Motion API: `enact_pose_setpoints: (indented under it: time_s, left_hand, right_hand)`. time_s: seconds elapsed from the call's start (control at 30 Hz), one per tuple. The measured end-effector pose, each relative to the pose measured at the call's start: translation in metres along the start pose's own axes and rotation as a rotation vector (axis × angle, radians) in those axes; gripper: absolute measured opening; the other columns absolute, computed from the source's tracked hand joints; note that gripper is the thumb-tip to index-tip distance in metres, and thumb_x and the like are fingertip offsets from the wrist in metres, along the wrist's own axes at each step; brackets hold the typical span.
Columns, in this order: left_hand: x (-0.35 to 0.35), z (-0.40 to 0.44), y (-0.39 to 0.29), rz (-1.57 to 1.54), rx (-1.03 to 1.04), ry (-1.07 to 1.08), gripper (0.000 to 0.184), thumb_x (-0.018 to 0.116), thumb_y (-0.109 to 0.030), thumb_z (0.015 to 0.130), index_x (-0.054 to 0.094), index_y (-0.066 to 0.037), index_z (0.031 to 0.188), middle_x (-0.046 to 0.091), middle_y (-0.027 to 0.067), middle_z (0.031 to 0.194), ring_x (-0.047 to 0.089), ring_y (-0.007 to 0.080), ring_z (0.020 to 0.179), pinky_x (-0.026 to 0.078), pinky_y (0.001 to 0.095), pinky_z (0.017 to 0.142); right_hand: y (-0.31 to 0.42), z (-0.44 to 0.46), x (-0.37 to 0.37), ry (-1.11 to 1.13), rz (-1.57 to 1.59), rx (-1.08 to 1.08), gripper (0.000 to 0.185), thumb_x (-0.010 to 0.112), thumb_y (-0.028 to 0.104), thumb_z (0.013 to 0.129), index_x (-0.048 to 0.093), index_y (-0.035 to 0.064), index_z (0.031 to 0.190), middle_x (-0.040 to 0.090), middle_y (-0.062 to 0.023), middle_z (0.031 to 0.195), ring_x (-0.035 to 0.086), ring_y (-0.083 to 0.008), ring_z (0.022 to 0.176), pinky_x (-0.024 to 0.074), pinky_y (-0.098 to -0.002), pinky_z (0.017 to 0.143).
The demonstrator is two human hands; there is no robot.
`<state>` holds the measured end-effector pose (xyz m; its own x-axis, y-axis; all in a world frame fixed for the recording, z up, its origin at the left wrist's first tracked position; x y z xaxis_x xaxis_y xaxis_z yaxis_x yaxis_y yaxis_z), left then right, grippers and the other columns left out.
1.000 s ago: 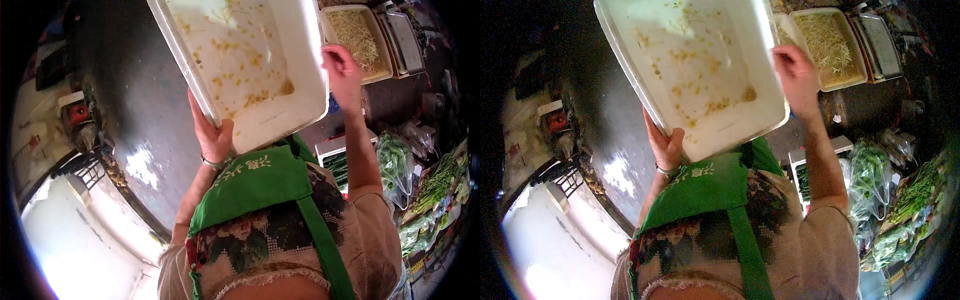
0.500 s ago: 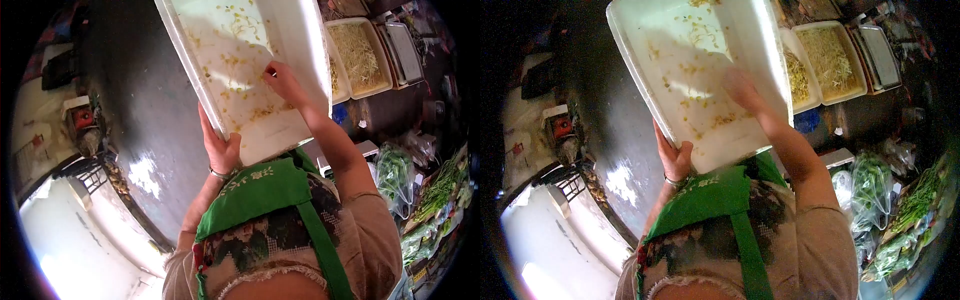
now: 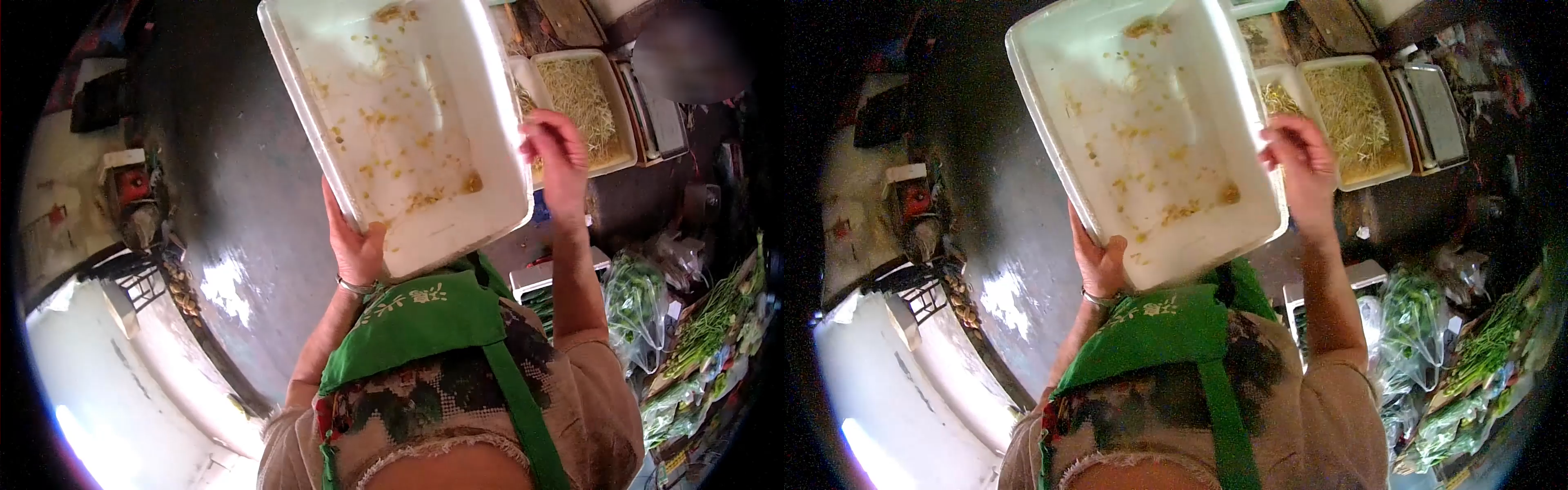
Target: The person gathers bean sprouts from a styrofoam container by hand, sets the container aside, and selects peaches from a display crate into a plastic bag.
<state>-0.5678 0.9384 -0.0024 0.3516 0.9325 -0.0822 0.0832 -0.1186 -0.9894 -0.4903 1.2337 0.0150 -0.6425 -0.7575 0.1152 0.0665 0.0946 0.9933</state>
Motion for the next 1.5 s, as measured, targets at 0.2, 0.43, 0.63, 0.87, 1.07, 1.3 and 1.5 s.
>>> enact_pose_setpoints:
  time_s: [0.2, 0.43, 0.63, 0.87, 1.07, 1.3, 1.5]
  left_hand:
    - [-0.011, -0.005, 0.018, -0.157, -0.182, -0.118, 0.095, 0.046, 0.014, 0.069, 0.014, -0.007, 0.155, 0.044, 0.0098, 0.139, 0.048, 0.0204, 0.122, 0.047, 0.0304, 0.094]
    - [-0.043, -0.022, 0.057, -0.326, -0.201, -0.362, 0.096, 0.051, 0.015, 0.069, 0.014, -0.007, 0.155, 0.045, 0.0117, 0.14, 0.049, 0.0197, 0.123, 0.046, 0.0312, 0.097]
    - [-0.088, -0.051, 0.135, -0.119, -0.276, -0.56, 0.099, 0.061, 0.011, 0.071, 0.013, -0.008, 0.156, 0.049, 0.0123, 0.137, 0.052, 0.0206, 0.119, 0.046, 0.0327, 0.097]
    - [-0.18, -0.1, 0.151, -0.327, -0.309, -0.716, 0.098, 0.071, -0.003, 0.076, 0.015, -0.011, 0.156, 0.052, 0.0119, 0.133, 0.054, 0.0191, 0.115, 0.046, 0.0328, 0.096]
    - [-0.278, -0.193, 0.157, -0.544, -0.356, -0.712, 0.073, 0.073, -0.018, 0.085, 0.037, -0.009, 0.148, 0.059, 0.0124, 0.127, 0.059, 0.0176, 0.108, 0.05, 0.0311, 0.089]
    - [-0.33, -0.343, 0.225, -0.084, -0.7, -0.946, 0.064, 0.07, -0.019, 0.078, 0.05, -0.002, 0.136, 0.069, 0.016, 0.11, 0.067, 0.0216, 0.096, 0.054, 0.0325, 0.082]
    - [-0.304, -0.385, 0.277, -0.175, -0.888, -1.065, 0.056, 0.071, -0.023, 0.074, 0.062, -0.002, 0.125, 0.069, 0.018, 0.113, 0.068, 0.0261, 0.102, 0.053, 0.035, 0.091]
  right_hand:
    - [-0.026, 0.014, -0.067, -0.015, -0.941, -0.205, 0.051, 0.062, 0.016, 0.093, 0.047, 0.0083, 0.141, 0.047, -0.0188, 0.143, 0.044, -0.0336, 0.133, 0.037, -0.0426, 0.109]
    - [-0.024, -0.048, 0.03, 0.762, -0.907, -0.273, 0.059, 0.075, 0.024, 0.078, 0.055, 0.0077, 0.132, 0.052, -0.0141, 0.139, 0.042, -0.0306, 0.135, 0.0265, -0.048, 0.113]
    - [-0.061, -0.098, 0.103, 1.31, -1.21, -0.445, 0.076, 0.074, 0.053, 0.074, 0.052, 0.0145, 0.135, 0.047, -0.0141, 0.14, 0.037, -0.0277, 0.137, 0.011, -0.0563, 0.116]
    - [-0.062, -0.128, 0.222, 1.437, -1.074, -0.667, 0.049, 0.079, 0.027, 0.07, 0.063, 0.0108, 0.113, 0.059, -0.0093, 0.11, 0.052, -0.0267, 0.11, 0.0274, -0.0503, 0.104]
    - [-0.071, -0.117, 0.332, 1.501, -1.031, -0.706, 0.037, 0.078, 0.027, 0.068, 0.066, 0.0112, 0.1, 0.065, -0.007, 0.094, 0.058, -0.0273, 0.093, 0.0371, -0.0405, 0.088]
    - [-0.101, -0.089, 0.434, 1.509, -1.074, -0.302, 0.036, 0.079, 0.028, 0.072, 0.067, 0.0054, 0.098, 0.07, -0.013, 0.09, 0.065, -0.0285, 0.082, 0.0464, -0.0386, 0.078]
    - [-0.102, -0.064, 0.502, 1.409, -1.102, -0.063, 0.037, 0.078, 0.025, 0.073, 0.068, 0.0026, 0.1, 0.071, -0.0122, 0.088, 0.067, -0.0232, 0.08, 0.05, -0.0349, 0.073]
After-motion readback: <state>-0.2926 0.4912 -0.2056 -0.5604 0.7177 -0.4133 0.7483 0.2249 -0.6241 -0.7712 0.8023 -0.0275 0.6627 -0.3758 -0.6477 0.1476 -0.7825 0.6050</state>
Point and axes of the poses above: each hand's wrist, its own z-axis towards the middle knuckle, its own x-axis out of the palm, y = z × x, the point moved 1 cm from there along z, towards the middle knuckle
